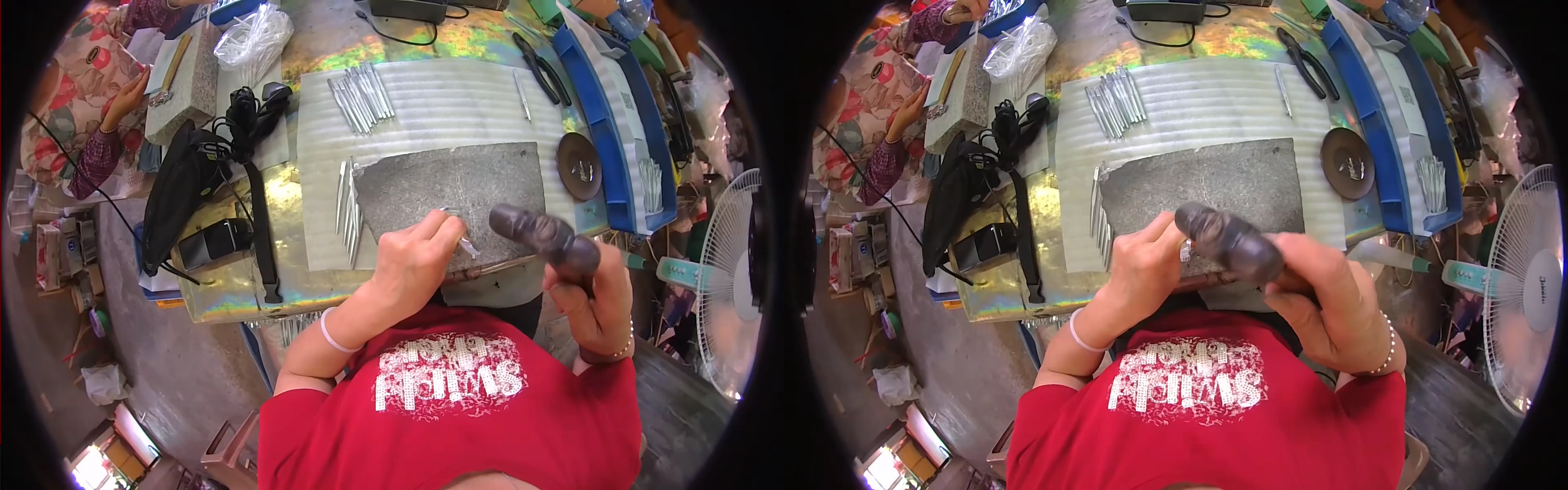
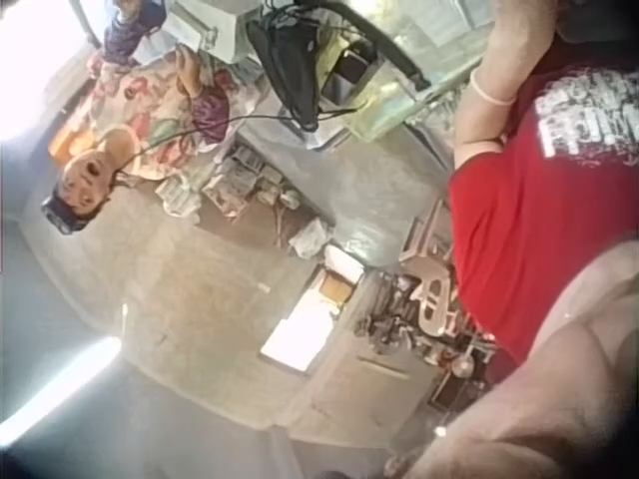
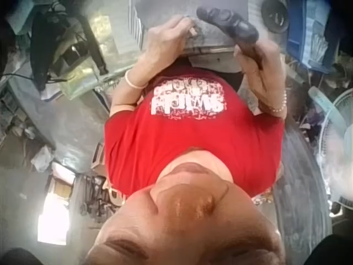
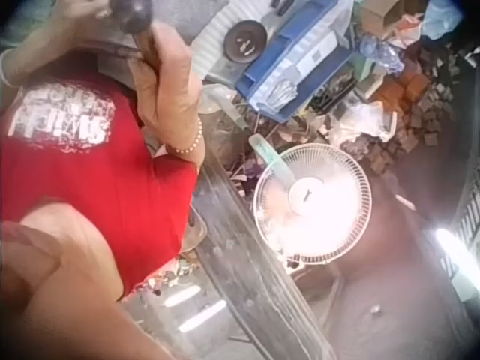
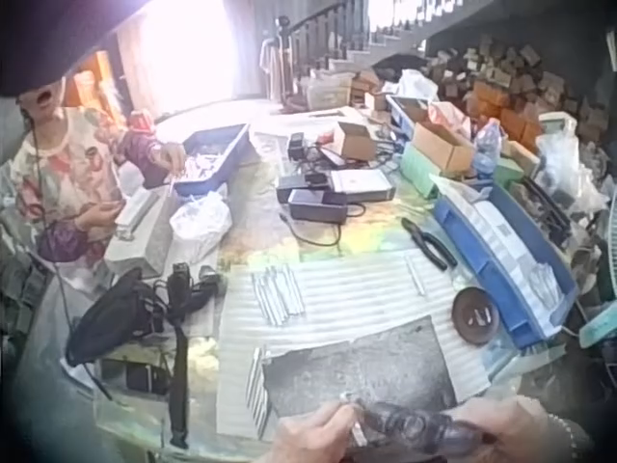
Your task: Hammering small metal components on a workbench using a punch and a hammer.
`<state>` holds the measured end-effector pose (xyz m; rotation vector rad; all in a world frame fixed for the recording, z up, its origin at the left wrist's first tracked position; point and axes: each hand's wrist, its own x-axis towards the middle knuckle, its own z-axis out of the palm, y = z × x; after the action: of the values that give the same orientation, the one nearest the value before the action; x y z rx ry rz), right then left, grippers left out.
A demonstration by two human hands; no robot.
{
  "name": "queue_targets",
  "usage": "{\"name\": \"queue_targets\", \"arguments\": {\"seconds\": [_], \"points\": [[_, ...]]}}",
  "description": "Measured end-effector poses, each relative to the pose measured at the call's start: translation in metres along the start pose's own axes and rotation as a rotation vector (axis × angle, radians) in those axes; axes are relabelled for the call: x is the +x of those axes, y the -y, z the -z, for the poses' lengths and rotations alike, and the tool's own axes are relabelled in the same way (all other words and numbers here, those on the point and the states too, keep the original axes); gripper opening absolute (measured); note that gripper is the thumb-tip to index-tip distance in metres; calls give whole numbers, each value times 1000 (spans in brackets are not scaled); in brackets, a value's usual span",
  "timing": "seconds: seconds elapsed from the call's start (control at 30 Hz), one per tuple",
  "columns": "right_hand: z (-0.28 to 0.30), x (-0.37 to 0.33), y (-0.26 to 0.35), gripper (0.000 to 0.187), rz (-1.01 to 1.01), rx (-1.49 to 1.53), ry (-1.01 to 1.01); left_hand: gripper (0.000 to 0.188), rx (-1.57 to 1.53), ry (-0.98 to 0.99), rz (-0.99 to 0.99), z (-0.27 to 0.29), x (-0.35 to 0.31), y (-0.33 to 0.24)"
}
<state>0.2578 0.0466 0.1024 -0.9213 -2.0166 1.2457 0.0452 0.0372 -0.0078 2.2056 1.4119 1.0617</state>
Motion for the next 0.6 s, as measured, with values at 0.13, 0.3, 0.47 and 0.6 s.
{"name": "queue_targets", "arguments": {"seconds": [0.13,0.3,0.47,0.6], "points": [[6,3,12,49,129,-277,76,17,-33,1,-7,0,1,0],[4,5,16,52,144,-326,104,18,-64,-6,0,1,3,-1],[2,2,18,53,135,-403,94,18,-75,-23,12,0,2,0],[-3,-1,16,52,130,-494,110,25,-54,36,53,2,0,1]]}}
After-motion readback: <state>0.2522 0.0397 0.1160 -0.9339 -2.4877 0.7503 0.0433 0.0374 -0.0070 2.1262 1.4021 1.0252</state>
